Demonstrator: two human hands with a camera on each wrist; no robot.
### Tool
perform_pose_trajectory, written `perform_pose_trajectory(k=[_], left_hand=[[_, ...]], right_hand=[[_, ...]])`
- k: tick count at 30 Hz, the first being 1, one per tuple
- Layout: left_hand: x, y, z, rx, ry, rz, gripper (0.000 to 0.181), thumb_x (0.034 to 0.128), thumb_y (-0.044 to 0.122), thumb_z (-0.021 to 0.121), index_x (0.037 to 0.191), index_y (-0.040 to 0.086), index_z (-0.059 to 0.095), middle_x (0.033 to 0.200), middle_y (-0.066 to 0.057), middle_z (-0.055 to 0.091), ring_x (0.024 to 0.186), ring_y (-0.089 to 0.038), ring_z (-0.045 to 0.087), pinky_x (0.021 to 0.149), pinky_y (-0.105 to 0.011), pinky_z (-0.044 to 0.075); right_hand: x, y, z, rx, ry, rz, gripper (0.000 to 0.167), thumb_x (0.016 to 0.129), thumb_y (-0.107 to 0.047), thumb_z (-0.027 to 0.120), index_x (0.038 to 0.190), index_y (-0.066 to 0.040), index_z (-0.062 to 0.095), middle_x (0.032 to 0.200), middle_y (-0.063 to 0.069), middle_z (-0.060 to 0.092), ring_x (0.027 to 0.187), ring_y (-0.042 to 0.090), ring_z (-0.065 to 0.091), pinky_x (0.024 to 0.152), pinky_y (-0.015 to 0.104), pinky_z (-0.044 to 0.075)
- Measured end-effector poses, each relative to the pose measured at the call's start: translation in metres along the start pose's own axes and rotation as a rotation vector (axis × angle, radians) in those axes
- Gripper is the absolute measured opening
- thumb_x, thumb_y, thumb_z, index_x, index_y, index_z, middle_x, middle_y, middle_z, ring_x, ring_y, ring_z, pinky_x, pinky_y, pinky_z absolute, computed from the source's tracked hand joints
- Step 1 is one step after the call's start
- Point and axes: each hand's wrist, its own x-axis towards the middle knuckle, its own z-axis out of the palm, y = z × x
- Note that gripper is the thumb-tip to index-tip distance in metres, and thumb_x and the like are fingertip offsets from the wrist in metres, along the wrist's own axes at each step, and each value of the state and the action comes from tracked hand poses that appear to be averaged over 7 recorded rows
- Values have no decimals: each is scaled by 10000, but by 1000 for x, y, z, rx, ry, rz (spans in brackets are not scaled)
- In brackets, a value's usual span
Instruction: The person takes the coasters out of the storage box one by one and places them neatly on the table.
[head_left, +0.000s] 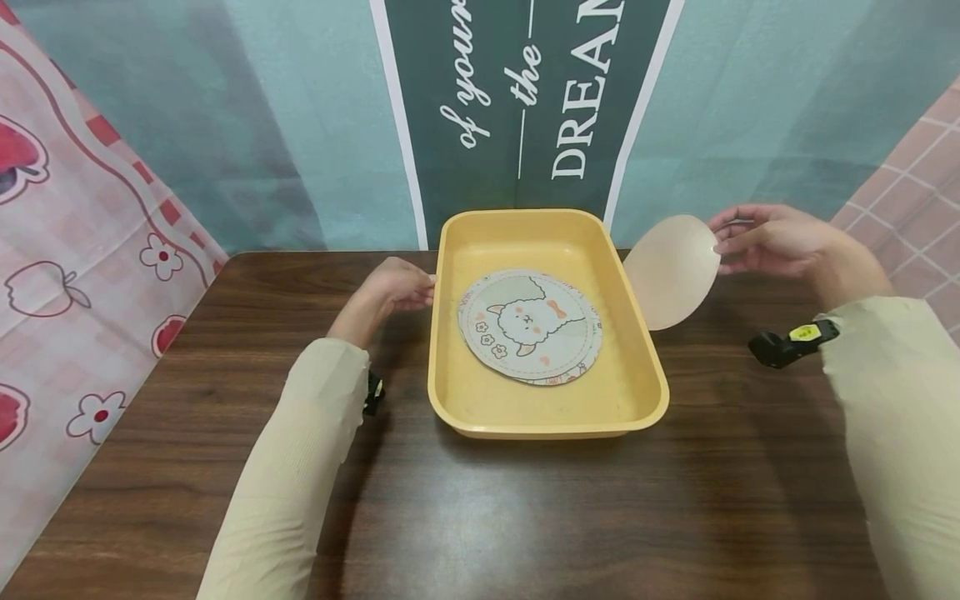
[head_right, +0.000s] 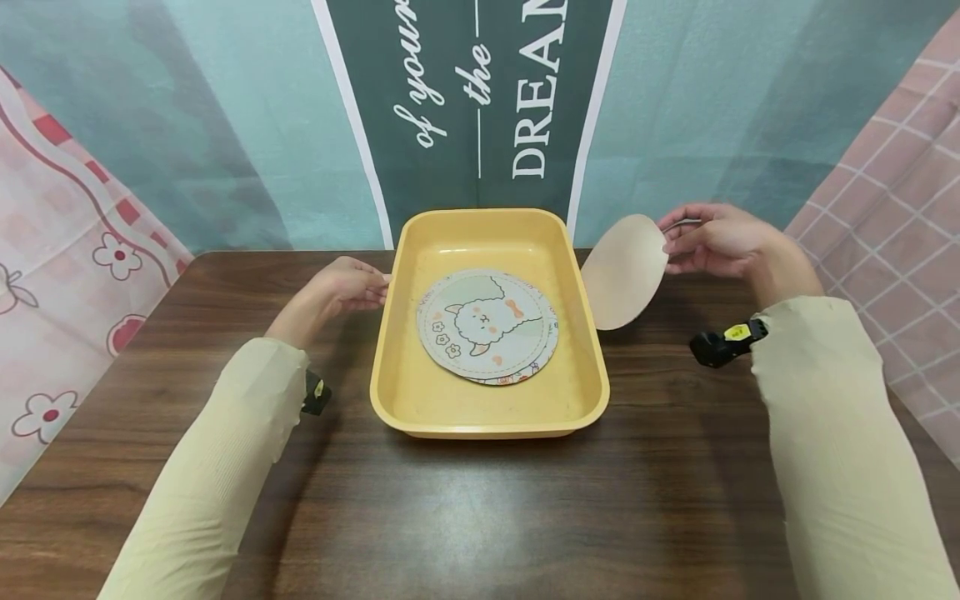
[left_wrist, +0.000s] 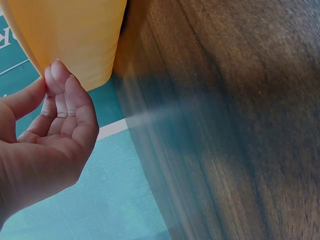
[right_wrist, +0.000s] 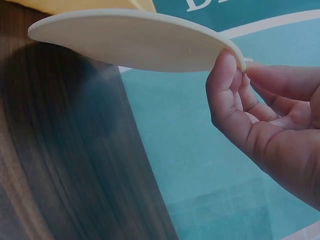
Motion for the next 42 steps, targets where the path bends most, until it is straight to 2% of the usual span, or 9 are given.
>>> perform_pose_trajectory(k=[4, 11, 17, 24, 32, 42], left_hand=[[1, 3, -3, 11, -9, -10, 209, 909, 141, 576, 968, -57, 608, 689, -59, 606, 659, -167, 622, 834, -372, 487], [4, 7, -9, 12, -33, -24, 217, 904, 155, 582, 957, -53, 613, 709, -70, 606, 682, -184, 620, 836, -384, 486], [5, 7, -11, 8, -31, -26, 231, 900, 165, 589, 972, -52, 617, 717, -68, 613, 674, -174, 621, 815, -368, 497], [4, 6, -10, 15, -27, -21, 239, 900, 171, 589, 983, -51, 618, 741, -74, 613, 679, -172, 618, 806, -357, 501], [5, 6, -10, 12, -25, -21, 243, 897, 170, 594, 990, -52, 619, 739, -73, 615, 676, -170, 622, 798, -354, 505], [6, 5, -10, 1, -32, -14, 238, 904, 149, 583, 1011, -62, 606, 719, -60, 613, 653, -148, 616, 823, -369, 493]], right_hand=[[-4, 5, -3, -19, 24, 36, 342, 891, 189, 348, 1044, -23, 569, 933, 113, 608, 845, 216, 607, 736, 380, 520], [-12, 14, -8, -123, 158, 105, 325, 900, 156, 384, 1008, -86, 573, 906, 67, 600, 824, 180, 608, 717, 356, 525], [-18, 24, -16, -117, 165, 114, 322, 903, 150, 370, 1009, -90, 556, 917, 64, 601, 823, 181, 615, 721, 355, 527], [-24, 33, -20, -285, 334, 209, 276, 917, 82, 432, 965, -164, 549, 875, 4, 598, 789, 149, 615, 728, 350, 526], [-30, 43, -24, -200, 344, 214, 262, 914, 85, 432, 944, -141, 562, 847, 19, 616, 777, 155, 618, 715, 336, 526], [-34, 54, -29, -197, 405, 276, 231, 906, 54, 480, 945, -165, 547, 842, 20, 617, 766, 169, 623, 715, 350, 525]])
